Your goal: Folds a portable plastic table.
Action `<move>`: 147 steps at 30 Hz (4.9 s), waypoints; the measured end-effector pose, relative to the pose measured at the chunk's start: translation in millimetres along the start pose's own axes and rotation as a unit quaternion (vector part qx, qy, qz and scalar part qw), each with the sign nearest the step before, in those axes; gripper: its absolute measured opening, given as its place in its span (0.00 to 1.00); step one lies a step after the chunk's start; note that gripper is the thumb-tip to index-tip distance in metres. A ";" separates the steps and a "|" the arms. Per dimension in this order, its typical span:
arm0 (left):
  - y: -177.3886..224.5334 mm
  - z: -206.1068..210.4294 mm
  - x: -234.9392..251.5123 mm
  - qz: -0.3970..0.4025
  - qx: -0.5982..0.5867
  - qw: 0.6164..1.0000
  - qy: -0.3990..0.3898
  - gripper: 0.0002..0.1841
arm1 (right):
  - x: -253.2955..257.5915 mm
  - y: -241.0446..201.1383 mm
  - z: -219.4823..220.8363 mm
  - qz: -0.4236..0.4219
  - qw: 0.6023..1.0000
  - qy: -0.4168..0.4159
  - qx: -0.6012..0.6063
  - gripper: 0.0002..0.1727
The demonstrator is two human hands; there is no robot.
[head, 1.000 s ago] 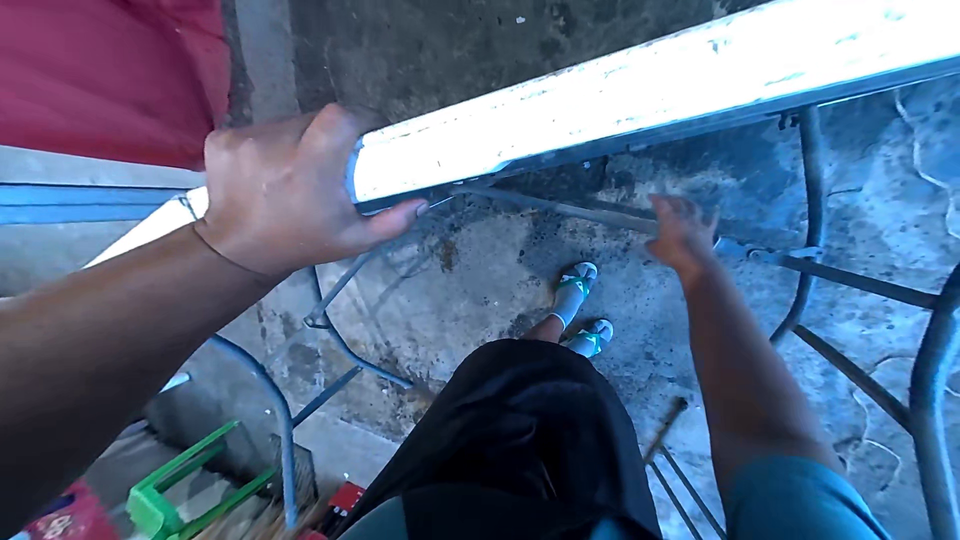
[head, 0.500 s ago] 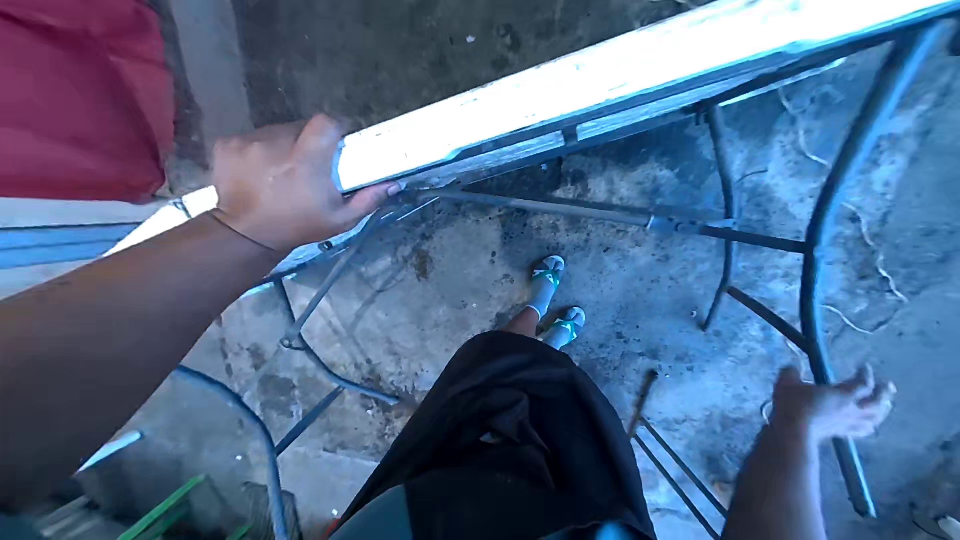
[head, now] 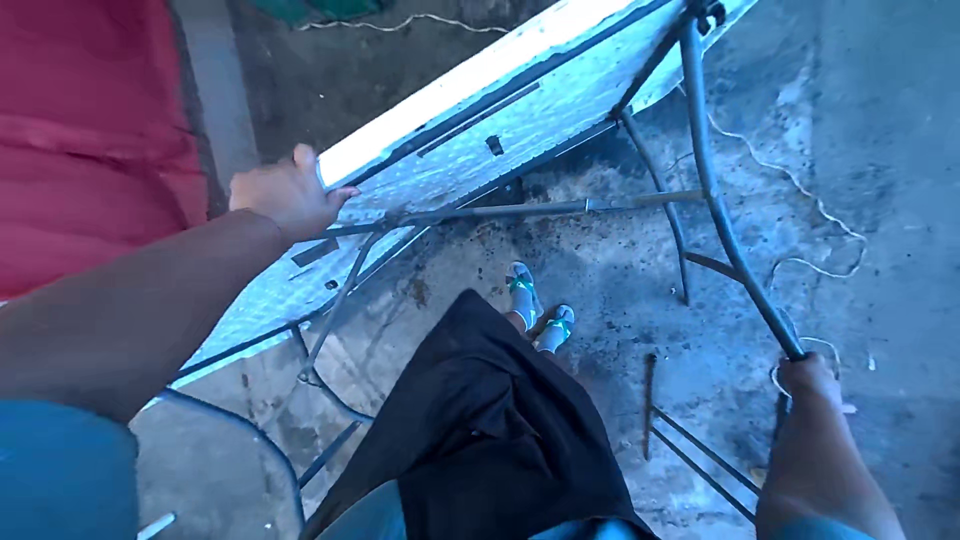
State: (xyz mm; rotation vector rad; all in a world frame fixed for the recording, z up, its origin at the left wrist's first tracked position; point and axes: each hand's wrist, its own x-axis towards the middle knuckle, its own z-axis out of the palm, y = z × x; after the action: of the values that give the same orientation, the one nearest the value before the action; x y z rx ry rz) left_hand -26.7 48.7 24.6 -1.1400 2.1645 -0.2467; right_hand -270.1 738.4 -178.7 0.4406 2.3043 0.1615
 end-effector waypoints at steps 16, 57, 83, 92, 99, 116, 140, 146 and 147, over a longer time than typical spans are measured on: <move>23.4 -11.0 -2.0 -0.045 -0.051 0.998 -0.014 0.44 | -90.5 -82.9 87.1 -0.110 0.963 -0.245 0.018 0.30; -62.4 55.2 34.8 0.251 -0.264 0.929 0.063 0.39 | -453.3 -531.9 180.7 -0.281 0.682 -0.464 0.490 0.09; -126.7 350.8 -180.1 0.166 -0.562 0.810 0.027 0.15 | -582.6 -521.3 78.3 -0.821 0.559 0.037 -0.111 0.28; -259.2 538.3 -204.9 -0.247 -0.574 0.767 -0.149 0.23 | -621.1 -572.7 167.0 -0.673 0.679 0.208 -0.208 0.38; -357.1 629.5 -142.2 -0.328 -0.584 0.725 -0.161 0.31 | -614.9 -572.4 187.7 -0.640 0.707 0.277 -0.118 0.29; -385.4 731.5 -64.1 -0.092 -0.448 0.871 -0.179 0.30 | -615.9 -579.0 187.9 -0.708 0.686 0.157 -0.061 0.25; -321.2 683.4 -131.4 -0.245 -0.583 0.774 -0.040 0.42 | -620.2 -575.4 193.7 -0.684 0.695 0.216 -0.049 0.29; -334.4 744.4 -367.4 -0.616 -0.500 0.577 -0.193 0.50 | -619.2 -581.1 190.9 -0.661 0.721 0.196 -0.062 0.26; -335.9 757.0 -398.8 -0.642 -0.488 0.535 -0.252 0.53 | -618.6 -582.4 189.1 -0.659 0.726 0.185 -0.072 0.26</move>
State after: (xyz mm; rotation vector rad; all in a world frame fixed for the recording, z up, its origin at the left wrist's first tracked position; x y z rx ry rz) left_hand 835.6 264.1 -209.6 -2.7957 0.3666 0.7312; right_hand 110.2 -31.7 -37.5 -1.4516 2.3819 -0.3145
